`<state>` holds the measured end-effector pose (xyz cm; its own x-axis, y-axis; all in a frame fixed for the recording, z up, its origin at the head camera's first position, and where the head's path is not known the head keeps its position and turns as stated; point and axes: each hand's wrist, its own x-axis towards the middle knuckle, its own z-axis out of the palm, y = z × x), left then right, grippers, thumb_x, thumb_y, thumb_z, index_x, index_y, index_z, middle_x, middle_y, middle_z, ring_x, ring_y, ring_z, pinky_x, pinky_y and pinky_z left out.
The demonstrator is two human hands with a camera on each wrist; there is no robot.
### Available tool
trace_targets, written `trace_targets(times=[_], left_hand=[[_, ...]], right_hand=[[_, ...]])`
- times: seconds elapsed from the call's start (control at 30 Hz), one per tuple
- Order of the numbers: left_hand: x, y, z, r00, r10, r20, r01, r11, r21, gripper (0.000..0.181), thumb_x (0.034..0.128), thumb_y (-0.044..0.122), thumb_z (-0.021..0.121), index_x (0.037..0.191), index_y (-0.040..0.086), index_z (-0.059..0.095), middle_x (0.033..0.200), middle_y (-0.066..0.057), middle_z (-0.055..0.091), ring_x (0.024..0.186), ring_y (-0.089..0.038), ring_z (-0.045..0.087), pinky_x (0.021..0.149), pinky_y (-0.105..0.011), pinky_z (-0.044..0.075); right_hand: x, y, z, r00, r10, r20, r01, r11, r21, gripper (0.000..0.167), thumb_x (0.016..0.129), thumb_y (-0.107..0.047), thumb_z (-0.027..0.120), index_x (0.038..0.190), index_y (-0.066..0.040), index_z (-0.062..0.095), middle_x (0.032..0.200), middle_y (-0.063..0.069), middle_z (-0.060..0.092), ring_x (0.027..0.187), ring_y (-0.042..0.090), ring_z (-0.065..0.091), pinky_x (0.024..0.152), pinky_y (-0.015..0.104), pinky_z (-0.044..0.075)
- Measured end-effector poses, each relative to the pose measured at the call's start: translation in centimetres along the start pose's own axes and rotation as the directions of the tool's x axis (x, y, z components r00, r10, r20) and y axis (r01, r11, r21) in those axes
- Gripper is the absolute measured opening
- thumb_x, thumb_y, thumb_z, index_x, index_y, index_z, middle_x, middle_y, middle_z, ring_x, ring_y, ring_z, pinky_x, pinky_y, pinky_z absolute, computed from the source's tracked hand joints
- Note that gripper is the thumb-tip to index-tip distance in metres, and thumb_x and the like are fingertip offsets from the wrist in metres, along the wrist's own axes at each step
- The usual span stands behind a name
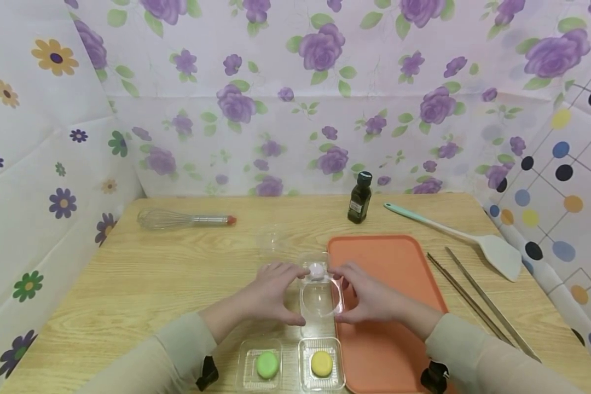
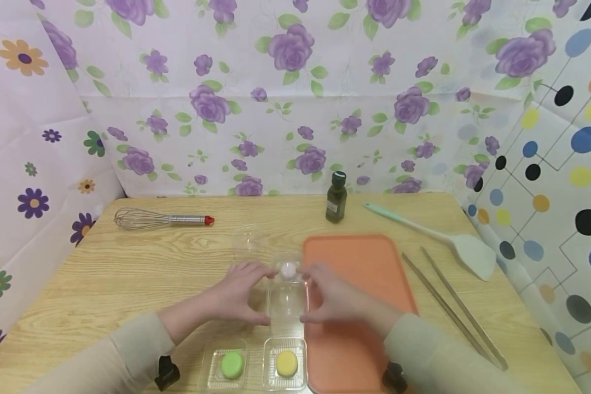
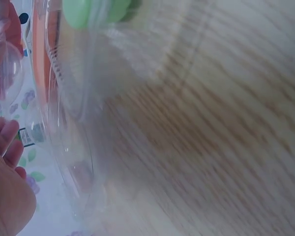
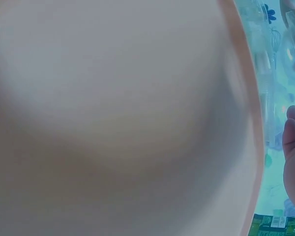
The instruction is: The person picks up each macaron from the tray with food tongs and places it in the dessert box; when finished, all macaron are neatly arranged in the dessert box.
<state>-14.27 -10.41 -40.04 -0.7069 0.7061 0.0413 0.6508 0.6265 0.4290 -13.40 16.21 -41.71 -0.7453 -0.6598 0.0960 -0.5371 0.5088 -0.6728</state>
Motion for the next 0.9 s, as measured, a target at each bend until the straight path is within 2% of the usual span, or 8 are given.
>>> trace_targets(times=[0.17,0.27,0.33,0.43,0.5,0.63,0.83,0.9], left_hand=[[0.2,0.15,0.24,0.999,-0.019,-0.031,0.02,0.999,0.036,0.096,0.0622,0.054,0.079,0.14,0.013,0.038,0.132,-0.002,0.045,0.121,-0.024,0.037,0.102,-0.048,0.026],[0.28,0.2,0.19,0.998,-0.021,-0.055,0.024,0.998,0.05,0.094,0.0626,0.052,0.079,0.139,0.013,0.039,0.132,-0.003,0.044,0.122,-0.024,0.036,0.104,-0.048,0.024],[0.3,0.24,0.11,0.997,-0.01,-0.077,0.015,0.998,0.061,0.093,0.0625,0.051,0.079,0.137,0.012,0.04,0.131,-0.004,0.044,0.121,-0.025,0.036,0.103,-0.048,0.025],[0.3,0.29,-0.03,0.993,0.017,-0.113,-0.007,0.996,0.086,0.092,0.0617,0.05,0.08,0.136,0.011,0.041,0.131,-0.006,0.044,0.119,-0.025,0.037,0.101,-0.047,0.027],[0.28,0.3,-0.08,0.99,0.041,-0.137,-0.026,0.994,0.107,0.093,0.0612,0.049,0.081,0.136,0.01,0.041,0.13,-0.007,0.044,0.117,-0.025,0.038,0.1,-0.046,0.029],[0.25,0.32,-0.11,0.979,0.095,-0.178,-0.065,0.983,0.17,0.092,0.0612,0.048,0.081,0.134,0.008,0.042,0.129,-0.007,0.044,0.116,-0.024,0.038,0.1,-0.045,0.032],[0.25,0.2,-0.03,0.95,0.201,-0.239,-0.131,0.951,0.28,0.088,0.0622,0.047,0.08,0.132,0.008,0.042,0.127,-0.007,0.042,0.114,-0.022,0.039,0.095,-0.042,0.035],[0.27,0.13,0.02,0.94,0.228,-0.254,-0.145,0.941,0.307,0.088,0.0622,0.047,0.079,0.131,0.008,0.042,0.126,-0.007,0.042,0.113,-0.021,0.039,0.094,-0.041,0.035]], right_hand=[[0.13,0.02,0.1,0.998,-0.037,-0.042,0.036,0.999,-0.014,0.083,0.071,-0.033,0.08,0.137,-0.005,0.038,0.116,0.003,0.042,0.095,0.02,0.049,0.073,0.032,0.047],[0.19,-0.1,0.11,0.998,-0.04,-0.054,0.039,0.999,-0.01,0.088,0.071,-0.032,0.081,0.14,-0.005,0.033,0.116,0.004,0.042,0.094,0.018,0.048,0.071,0.031,0.047],[0.24,-0.2,0.06,0.998,-0.031,-0.052,0.033,0.999,0.027,0.093,0.071,-0.031,0.081,0.143,-0.005,0.028,0.117,0.006,0.043,0.094,0.018,0.048,0.072,0.031,0.047],[0.34,-0.42,-0.07,0.999,-0.006,-0.036,0.012,0.988,0.153,0.095,0.073,-0.026,0.081,0.145,-0.004,0.023,0.117,0.011,0.046,0.094,0.02,0.049,0.073,0.032,0.047],[0.43,-0.49,-0.16,1.0,0.017,-0.012,-0.013,0.964,0.266,0.089,0.076,-0.02,0.078,0.144,-0.001,0.023,0.116,0.014,0.048,0.094,0.024,0.05,0.075,0.032,0.047],[0.6,-0.44,-0.26,0.997,0.049,0.059,-0.071,0.889,0.453,0.071,0.084,-0.013,0.068,0.141,0.003,0.029,0.114,0.017,0.051,0.099,0.03,0.052,0.082,0.034,0.047],[0.64,-0.55,-0.29,0.987,0.06,0.151,-0.139,0.788,0.6,0.061,0.091,-0.027,0.056,0.14,0.003,0.034,0.117,0.019,0.051,0.108,0.034,0.051,0.088,0.043,0.045],[0.67,-0.7,-0.22,0.982,0.06,0.18,-0.165,0.741,0.651,0.058,0.093,-0.025,0.053,0.139,0.005,0.034,0.118,0.022,0.05,0.106,0.034,0.051,0.087,0.043,0.046]])
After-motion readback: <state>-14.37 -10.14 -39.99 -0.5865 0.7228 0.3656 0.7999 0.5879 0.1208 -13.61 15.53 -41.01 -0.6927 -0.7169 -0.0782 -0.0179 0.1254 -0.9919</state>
